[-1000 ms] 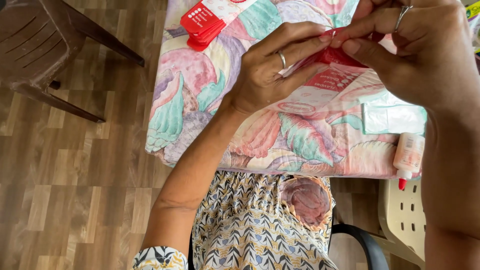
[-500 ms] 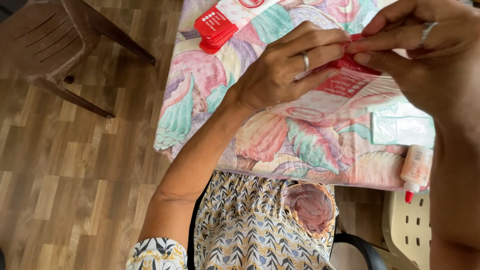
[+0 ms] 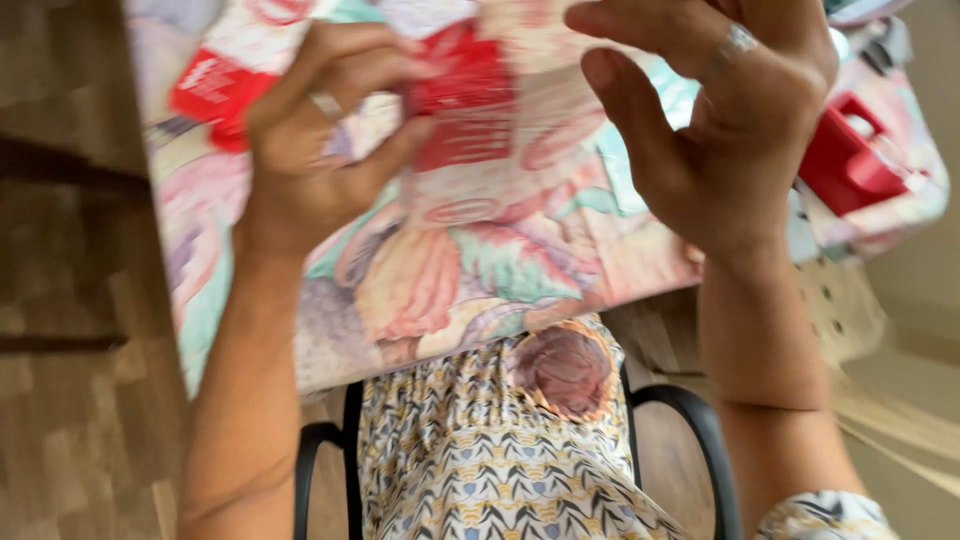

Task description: The person is organizing stacks of printed bags, folding them, and packing them into larger plastic bags on a table.

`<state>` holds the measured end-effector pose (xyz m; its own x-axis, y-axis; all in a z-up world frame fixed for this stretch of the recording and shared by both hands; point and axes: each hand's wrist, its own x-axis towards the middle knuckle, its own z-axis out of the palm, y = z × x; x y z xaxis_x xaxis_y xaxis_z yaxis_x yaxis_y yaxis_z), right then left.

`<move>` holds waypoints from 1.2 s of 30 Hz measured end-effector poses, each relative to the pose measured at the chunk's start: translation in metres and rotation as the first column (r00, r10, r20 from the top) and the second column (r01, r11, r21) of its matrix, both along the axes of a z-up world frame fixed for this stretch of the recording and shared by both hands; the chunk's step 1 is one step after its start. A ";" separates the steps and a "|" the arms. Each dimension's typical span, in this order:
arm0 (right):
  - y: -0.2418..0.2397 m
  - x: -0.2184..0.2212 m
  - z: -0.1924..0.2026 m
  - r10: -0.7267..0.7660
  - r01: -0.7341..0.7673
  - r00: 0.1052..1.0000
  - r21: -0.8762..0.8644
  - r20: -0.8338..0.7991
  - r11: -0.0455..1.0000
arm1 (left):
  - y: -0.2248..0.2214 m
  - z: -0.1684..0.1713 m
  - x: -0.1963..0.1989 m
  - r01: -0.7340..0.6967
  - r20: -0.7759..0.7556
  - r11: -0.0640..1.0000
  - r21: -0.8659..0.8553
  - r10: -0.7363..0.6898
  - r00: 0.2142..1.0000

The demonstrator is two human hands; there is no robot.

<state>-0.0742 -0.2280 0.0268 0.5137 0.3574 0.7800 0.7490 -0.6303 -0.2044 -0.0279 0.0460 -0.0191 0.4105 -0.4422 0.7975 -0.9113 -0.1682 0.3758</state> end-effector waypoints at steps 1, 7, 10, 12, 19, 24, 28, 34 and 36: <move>-0.015 -0.006 -0.009 -0.040 0.040 0.999 -0.008 -0.005 0.999 | -0.002 -0.002 0.001 0.040 -0.005 0.999 -0.008 -0.040 0.999; -0.190 -0.036 -0.110 -0.402 0.370 0.915 0.458 -0.029 0.809 | 0.006 -0.010 0.001 -0.107 0.131 0.993 0.059 0.099 0.987; -0.287 -0.048 -0.146 -0.744 0.747 0.634 0.420 -0.213 0.516 | 0.009 -0.012 0.001 -0.123 0.129 0.988 0.092 0.110 0.986; -0.325 -0.054 -0.152 -0.684 0.736 0.651 0.053 -0.329 0.675 | 0.010 -0.013 0.000 -0.150 0.131 0.985 0.090 0.137 0.982; -0.376 -0.043 -0.176 -0.585 0.673 0.418 -0.195 -0.695 0.713 | 0.005 -0.011 0.002 -0.150 0.141 0.987 0.058 0.141 0.980; -0.443 -0.038 -0.244 -0.458 0.744 0.533 0.136 -0.712 0.654 | 0.002 -0.003 -0.002 -0.138 0.114 0.989 0.054 0.131 0.985; -0.422 -0.039 -0.233 -0.452 0.822 0.426 0.127 -0.784 0.555 | 0.002 0.000 -0.002 -0.145 0.095 0.986 0.080 0.137 0.986; -0.271 -0.021 -0.188 -0.513 0.701 0.683 0.269 -0.520 0.660 | -0.004 -0.002 -0.003 -0.112 0.033 0.993 0.031 0.111 0.993; -0.226 0.003 -0.199 -0.549 0.604 0.796 0.270 -0.254 0.750 | -0.004 -0.005 -0.003 -0.114 0.034 0.993 0.011 0.113 0.993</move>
